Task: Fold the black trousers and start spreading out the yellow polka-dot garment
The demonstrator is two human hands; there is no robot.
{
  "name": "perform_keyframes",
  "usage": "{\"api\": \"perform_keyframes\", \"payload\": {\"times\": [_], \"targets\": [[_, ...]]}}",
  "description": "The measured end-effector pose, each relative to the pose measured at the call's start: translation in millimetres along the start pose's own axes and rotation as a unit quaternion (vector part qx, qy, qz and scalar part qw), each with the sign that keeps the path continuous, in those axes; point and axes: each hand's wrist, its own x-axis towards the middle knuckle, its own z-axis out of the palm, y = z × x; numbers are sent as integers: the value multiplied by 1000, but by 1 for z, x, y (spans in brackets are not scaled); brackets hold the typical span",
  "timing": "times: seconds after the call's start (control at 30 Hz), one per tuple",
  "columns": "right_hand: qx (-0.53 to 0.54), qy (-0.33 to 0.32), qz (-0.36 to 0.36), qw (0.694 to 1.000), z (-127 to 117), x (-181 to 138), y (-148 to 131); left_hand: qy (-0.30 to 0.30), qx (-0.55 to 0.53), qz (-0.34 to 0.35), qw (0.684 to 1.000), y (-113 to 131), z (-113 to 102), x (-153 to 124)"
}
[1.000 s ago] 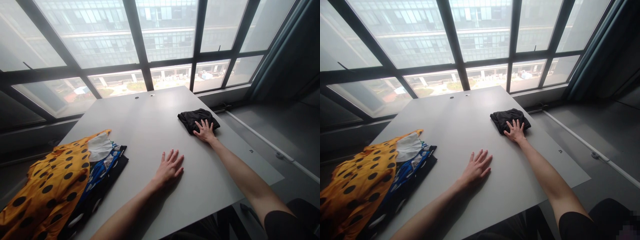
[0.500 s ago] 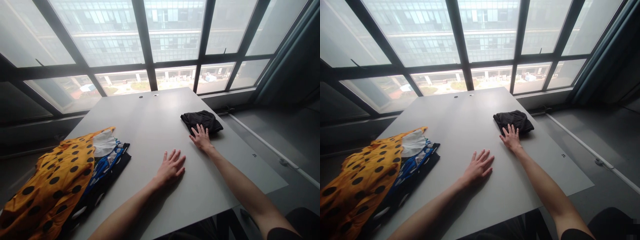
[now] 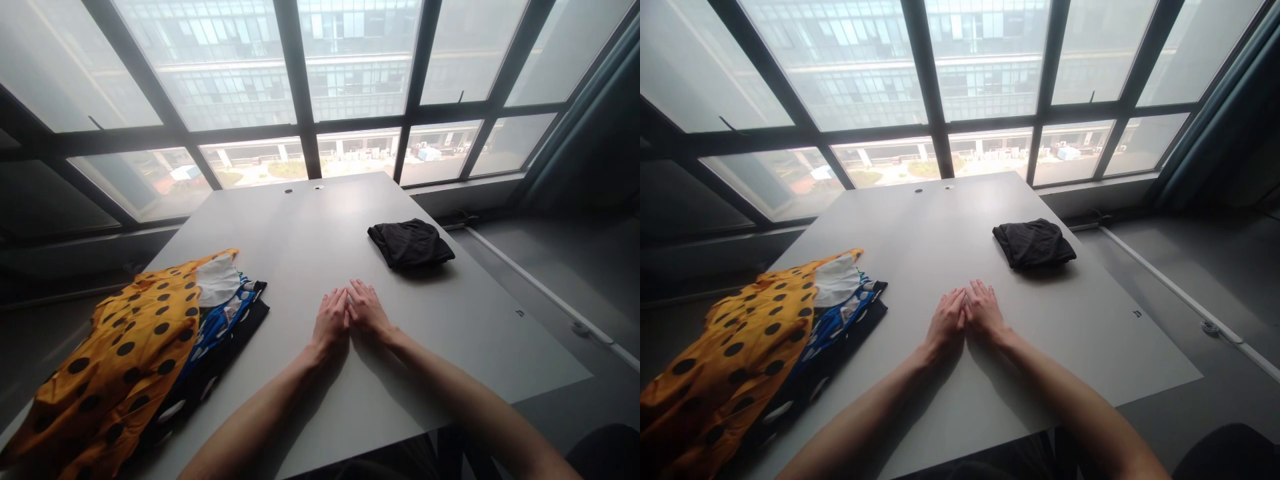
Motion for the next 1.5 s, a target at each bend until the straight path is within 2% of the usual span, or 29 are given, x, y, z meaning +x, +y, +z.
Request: {"api": "perform_keyframes", "payload": {"times": [0.17,0.3,0.5,0.67,0.8,0.9,1.03,1.2,1.37,1.5], "targets": [[-33,-29,-2,999,9,3,-17,-44,7,-20,999,-6,-4,-8],[-60,-35,-57,996,17,4,-36,-61,31,-22,997,-18,-25,-29],[-34,-41,-162,985,41,8,-87,41,125,-79,988,-59,-79,-93],[-4,-73,-238,968,67,10,-140,167,255,-200,931,-104,-128,-138],[26,-77,-283,956,84,13,-180,164,274,-294,901,-139,-146,-155],[40,-73,-301,950,93,20,-205,137,260,-317,902,-165,-150,-160],[43,-73,-302,949,103,31,-228,114,263,-305,908,-197,-162,-163],[52,-82,-296,950,114,37,-239,84,242,-280,925,-215,-190,-163],[102,-52,-273,955,119,36,-241,158,244,-254,923,-219,-216,-137],[107,-50,-268,956,122,34,-242,181,247,-294,905,-234,-230,-108]]}}
